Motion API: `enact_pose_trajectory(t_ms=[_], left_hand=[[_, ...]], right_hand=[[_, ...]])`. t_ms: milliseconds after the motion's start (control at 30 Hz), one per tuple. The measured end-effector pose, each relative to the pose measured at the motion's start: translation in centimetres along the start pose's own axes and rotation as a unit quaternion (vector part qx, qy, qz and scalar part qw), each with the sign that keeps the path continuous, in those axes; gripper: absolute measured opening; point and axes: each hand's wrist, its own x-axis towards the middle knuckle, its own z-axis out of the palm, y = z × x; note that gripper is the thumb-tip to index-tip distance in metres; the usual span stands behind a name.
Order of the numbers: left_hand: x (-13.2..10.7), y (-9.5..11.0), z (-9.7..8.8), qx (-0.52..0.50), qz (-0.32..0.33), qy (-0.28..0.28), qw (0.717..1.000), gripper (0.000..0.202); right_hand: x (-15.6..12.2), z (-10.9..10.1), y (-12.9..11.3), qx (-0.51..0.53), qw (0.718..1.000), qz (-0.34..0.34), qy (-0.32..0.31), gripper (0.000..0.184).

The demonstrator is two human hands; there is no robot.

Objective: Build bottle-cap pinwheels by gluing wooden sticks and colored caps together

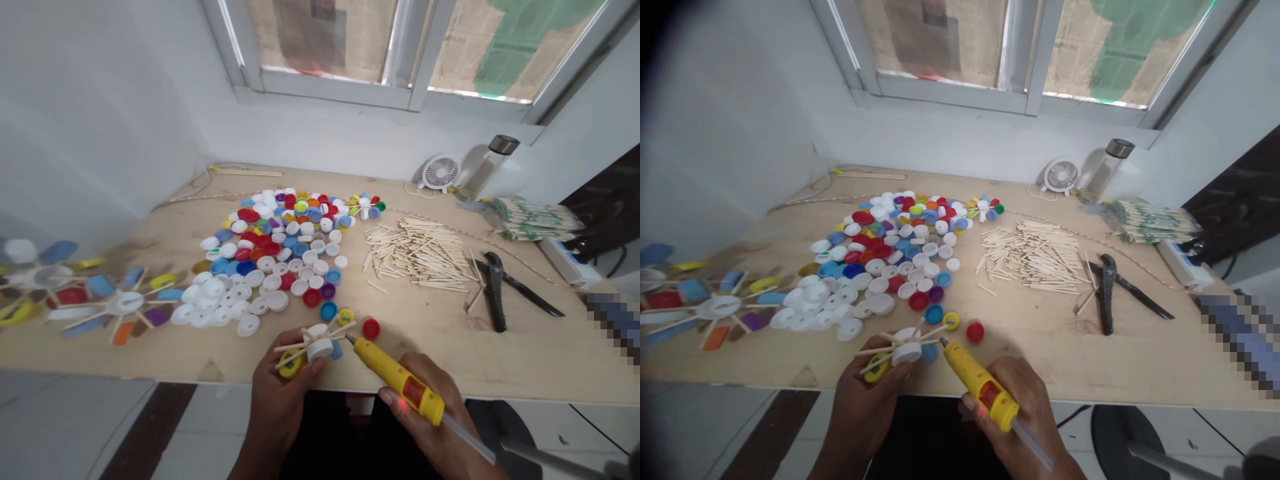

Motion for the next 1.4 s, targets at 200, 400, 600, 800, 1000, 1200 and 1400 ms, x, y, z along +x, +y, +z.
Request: enact_pose_trajectory(t_ms=[200,400,600,800,1000,1200,1400], left_hand=[[-0.1,0.2,0.0,0.007,0.0,-0.007,1.0,0.037],[0.1,-0.2,-0.3,-0.002,-0.004,-0.003,1.0,0.038],[0.1,-0.1,-0.2,-0.008,-0.01,-0.002,1.0,0.039],[0.1,0.1,-0.1,-0.021,-0.021,0.017,0.999,0.04],[0.0,0.1,-0.2,-0.031,-0.034,0.024,0.999,0.044],[0.1,-0.1,-0.5,-0.033,-0.043,0.031,0.998,0.048],[0.7,0.0,-1.2,-0.043,-0.069,0.034,0.996,0.049]], right_hand=[[0.0,0.0,-0.1,-0.002,1.0,-0.003,-0.004,0.03],[0.1,-0.2,-0.1,-0.013,1.0,-0.007,0.001,0.031],[-0.1,0.0,0.2,-0.014,1.0,-0.001,-0.005,0.03],[-0.3,0.0,0.5,-0.019,1.0,0.008,-0.008,0.031],[-0.4,-0.3,0.6,-0.017,1.0,0.013,-0.001,0.031],[-0.2,-1.4,0.7,-0.002,0.999,0.04,0.004,0.031],[-0.3,-5.1,4.6,-0.098,0.991,0.036,0.079,0.018]])
